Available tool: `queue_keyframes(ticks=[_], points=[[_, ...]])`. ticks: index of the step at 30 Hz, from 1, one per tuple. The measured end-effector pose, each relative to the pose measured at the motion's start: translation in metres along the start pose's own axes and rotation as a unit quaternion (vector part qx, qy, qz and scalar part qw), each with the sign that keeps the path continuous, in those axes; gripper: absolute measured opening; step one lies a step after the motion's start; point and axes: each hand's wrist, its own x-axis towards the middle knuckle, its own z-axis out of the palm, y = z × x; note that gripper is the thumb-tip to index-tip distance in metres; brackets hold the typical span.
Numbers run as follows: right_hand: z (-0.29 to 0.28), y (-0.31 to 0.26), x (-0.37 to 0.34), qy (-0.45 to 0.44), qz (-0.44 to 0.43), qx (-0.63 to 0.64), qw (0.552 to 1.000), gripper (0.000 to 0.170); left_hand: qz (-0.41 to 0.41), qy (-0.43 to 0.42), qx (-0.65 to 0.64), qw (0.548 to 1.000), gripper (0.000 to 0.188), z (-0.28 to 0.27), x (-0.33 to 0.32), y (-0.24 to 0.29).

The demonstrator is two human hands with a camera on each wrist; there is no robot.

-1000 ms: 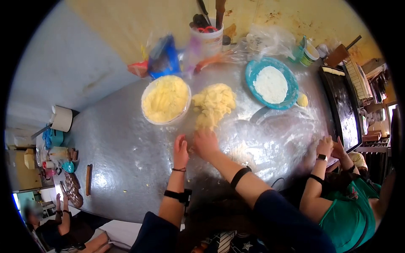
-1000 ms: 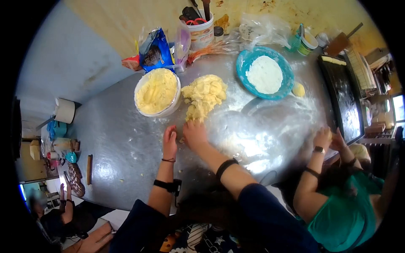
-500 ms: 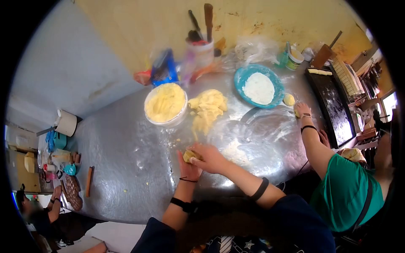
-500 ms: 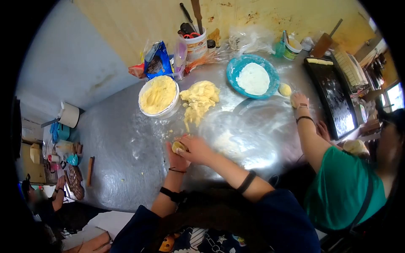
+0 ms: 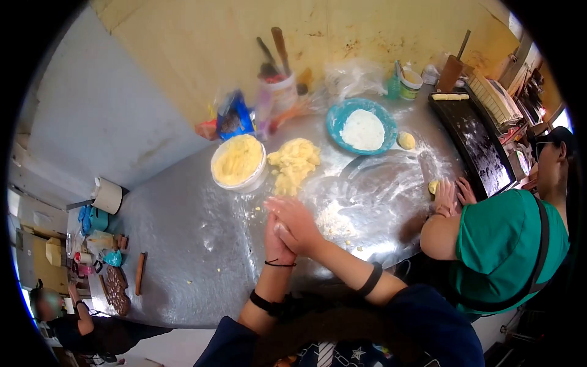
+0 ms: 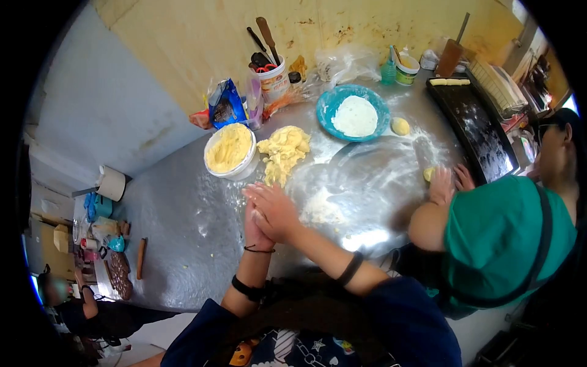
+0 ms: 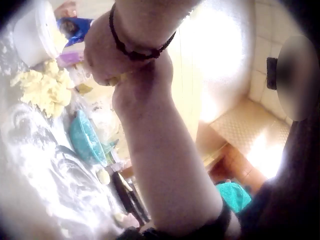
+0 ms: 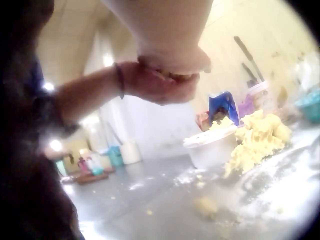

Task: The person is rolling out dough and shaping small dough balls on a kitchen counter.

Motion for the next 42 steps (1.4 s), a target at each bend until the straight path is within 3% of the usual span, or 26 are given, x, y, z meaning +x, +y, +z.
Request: queue_keyframes(ticks=[1,2,4,5,8,10,11,14,17,19,20,21,23,24,25,26,27,28,30,32,33,35,36,38,40,42], points=[[-0.004,-0.003,0.000,0.016,-0.007,0.077,0.997,0.049,0.025,0.021,0.054,0.998,0.049,0.013,-0.009,0.006],[-0.008,-0.007,0.000,0.031,-0.014,0.153,0.988,0.049,0.029,-0.055,0.017,0.998,0.053,0.004,-0.008,0.006],[-0.021,-0.017,0.007,0.122,0.075,0.194,0.970,0.051,0.035,-0.203,-0.059,0.977,0.061,-0.023,-0.007,0.007],[-0.028,-0.019,0.009,0.166,0.118,0.213,0.956,0.052,0.051,-0.194,-0.039,0.979,0.061,-0.008,-0.016,0.010],[-0.013,-0.013,0.004,0.131,0.199,0.385,0.891,0.055,0.126,-0.144,0.019,0.981,0.062,0.037,-0.036,0.022],[-0.009,-0.040,-0.015,0.085,0.071,0.230,0.967,0.055,0.210,-0.082,0.056,0.973,0.064,0.041,-0.025,0.034],[-0.012,-0.055,-0.021,0.060,0.007,0.149,0.987,0.056,0.232,-0.082,0.143,0.959,0.063,0.038,-0.022,0.030],[-0.055,-0.070,-0.006,0.065,-0.108,0.090,0.988,0.055,0.272,-0.098,0.354,0.890,0.064,0.031,-0.022,0.009],[-0.087,-0.050,0.031,0.183,0.062,0.179,0.965,0.055,0.278,-0.174,0.358,0.874,0.066,0.046,-0.048,-0.030],[-0.069,-0.025,0.025,0.138,0.119,0.192,0.964,0.055,0.283,-0.243,0.189,0.908,0.067,0.067,-0.065,-0.026],[-0.061,-0.017,0.020,0.113,0.148,0.198,0.963,0.055,0.302,-0.208,0.173,0.914,0.069,0.071,-0.065,-0.019],[-0.066,-0.051,0.009,0.023,0.217,0.290,0.932,0.057,0.321,-0.170,0.156,0.918,0.071,0.073,-0.060,-0.004],[-0.060,-0.070,-0.020,-0.029,0.061,0.236,0.969,0.069,0.372,-0.074,0.190,0.906,0.078,0.071,-0.039,0.021],[-0.059,-0.072,-0.027,-0.053,-0.019,0.208,0.977,0.077,0.375,-0.078,0.301,0.873,0.079,0.063,-0.038,0.015],[-0.060,-0.067,-0.023,-0.038,-0.017,0.252,0.967,0.092,0.365,-0.081,0.410,0.832,0.081,0.057,-0.040,0.007],[-0.068,-0.061,-0.015,0.008,-0.007,0.269,0.963,0.089,0.359,-0.087,0.512,0.776,0.082,0.050,-0.041,-0.001],[-0.081,-0.053,-0.001,0.055,0.002,0.284,0.957,0.086,0.372,-0.129,0.511,0.764,0.081,0.046,-0.047,-0.021],[-0.093,-0.045,0.012,0.102,0.012,0.297,0.949,0.083,0.380,-0.167,0.468,0.780,0.081,0.048,-0.055,-0.036],[-0.096,-0.040,0.010,0.092,0.082,0.319,0.940,0.081,0.366,-0.188,0.333,0.849,0.079,0.066,-0.071,-0.039],[-0.078,-0.038,-0.018,-0.023,0.200,0.334,0.921,0.081,0.369,-0.132,0.278,0.877,0.078,0.077,-0.070,-0.020],[-0.064,-0.037,-0.038,-0.071,0.125,0.263,0.954,0.085,0.374,-0.069,0.287,0.879,0.077,0.080,-0.060,-0.004],[-0.069,-0.053,-0.045,-0.043,0.069,0.326,0.942,0.092,0.401,-0.006,0.368,0.839,0.076,0.083,-0.043,0.010],[-0.074,-0.061,-0.045,-0.027,0.041,0.357,0.933,0.095,0.424,-0.059,0.404,0.808,0.077,0.073,-0.041,-0.002],[-0.091,-0.049,-0.024,0.106,-0.008,0.322,0.941,0.084,0.462,-0.167,0.469,0.734,0.081,0.043,-0.041,-0.048],[-0.100,-0.053,-0.008,0.137,0.099,0.356,0.919,0.093,0.464,-0.204,0.467,0.724,0.081,0.044,-0.043,-0.056],[-0.088,-0.045,-0.024,0.062,0.210,0.350,0.911,0.090,0.432,-0.170,0.406,0.787,0.079,0.067,-0.057,-0.036]])
